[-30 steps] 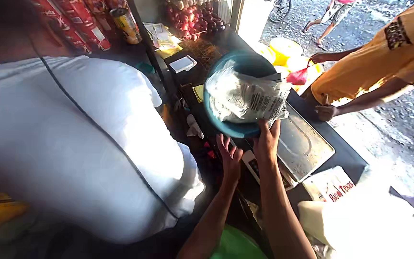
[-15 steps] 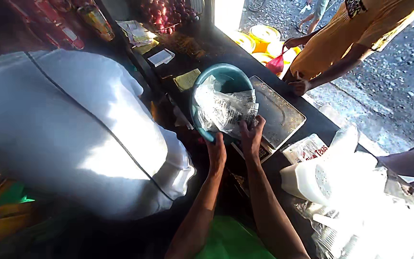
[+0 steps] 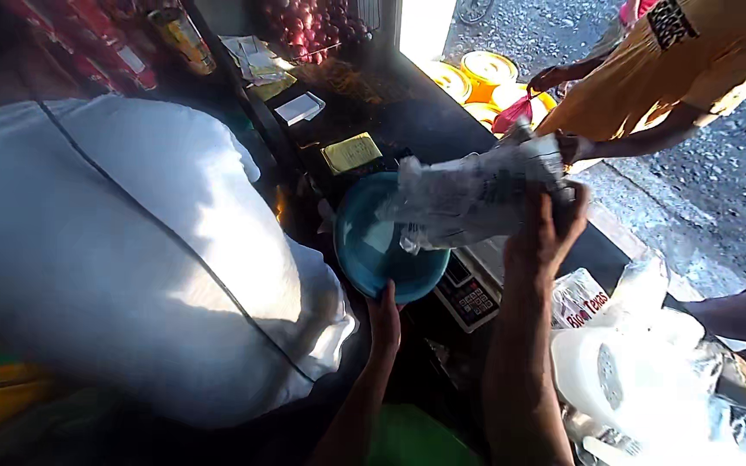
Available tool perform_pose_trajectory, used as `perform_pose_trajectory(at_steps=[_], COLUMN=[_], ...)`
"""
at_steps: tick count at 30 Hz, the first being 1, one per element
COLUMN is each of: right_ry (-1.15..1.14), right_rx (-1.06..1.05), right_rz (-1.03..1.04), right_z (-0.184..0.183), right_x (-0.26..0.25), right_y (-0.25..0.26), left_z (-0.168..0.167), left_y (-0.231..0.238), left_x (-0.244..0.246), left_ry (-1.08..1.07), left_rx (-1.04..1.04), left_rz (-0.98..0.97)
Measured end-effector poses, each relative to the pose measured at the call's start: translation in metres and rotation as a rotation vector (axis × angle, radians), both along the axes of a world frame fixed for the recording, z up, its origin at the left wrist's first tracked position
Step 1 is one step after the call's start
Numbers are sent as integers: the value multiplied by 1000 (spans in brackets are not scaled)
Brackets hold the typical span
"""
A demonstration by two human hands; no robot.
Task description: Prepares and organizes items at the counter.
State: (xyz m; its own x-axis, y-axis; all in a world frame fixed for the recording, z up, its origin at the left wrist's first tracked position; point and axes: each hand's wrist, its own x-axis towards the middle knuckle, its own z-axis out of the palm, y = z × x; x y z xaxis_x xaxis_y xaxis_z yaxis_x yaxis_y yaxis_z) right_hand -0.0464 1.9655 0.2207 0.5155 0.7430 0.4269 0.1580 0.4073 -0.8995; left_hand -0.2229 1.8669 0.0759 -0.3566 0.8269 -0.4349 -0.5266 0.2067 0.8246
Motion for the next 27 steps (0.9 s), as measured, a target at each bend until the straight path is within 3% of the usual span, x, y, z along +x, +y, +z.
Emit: perform_pose_trajectory(at_steps=[5, 9, 12, 15, 16, 18, 23, 27], right_ry=[341, 405, 476, 227, 143, 65, -4, -24], right_rx=[332, 365, 188, -287, -386, -384, -126, 140], right_rz=[45, 237, 297, 208, 217, 262, 383, 341], right_z=[64, 69, 52, 28, 23, 19, 24, 11], right_x=[8, -7, -30, -47, -50, -62, -76, -86], right_y=[92, 188, 260, 300, 295, 260, 68, -41], left_z=[-9, -14, -10, -2, 1, 6, 4, 38], left_y=[-63, -80, -73, -65, -63, -55, -17, 42], left_x=[-13, -31, -37, -41, -42, -44, -38, -19], left_ry=[-31, -38, -33, -13, -12, -17, 27, 109], left_rx=[-159, -183, -172, -146, -144, -159, -31, 71], left_rz=[-208, -292, -286, -285, -284, -269, -221, -331])
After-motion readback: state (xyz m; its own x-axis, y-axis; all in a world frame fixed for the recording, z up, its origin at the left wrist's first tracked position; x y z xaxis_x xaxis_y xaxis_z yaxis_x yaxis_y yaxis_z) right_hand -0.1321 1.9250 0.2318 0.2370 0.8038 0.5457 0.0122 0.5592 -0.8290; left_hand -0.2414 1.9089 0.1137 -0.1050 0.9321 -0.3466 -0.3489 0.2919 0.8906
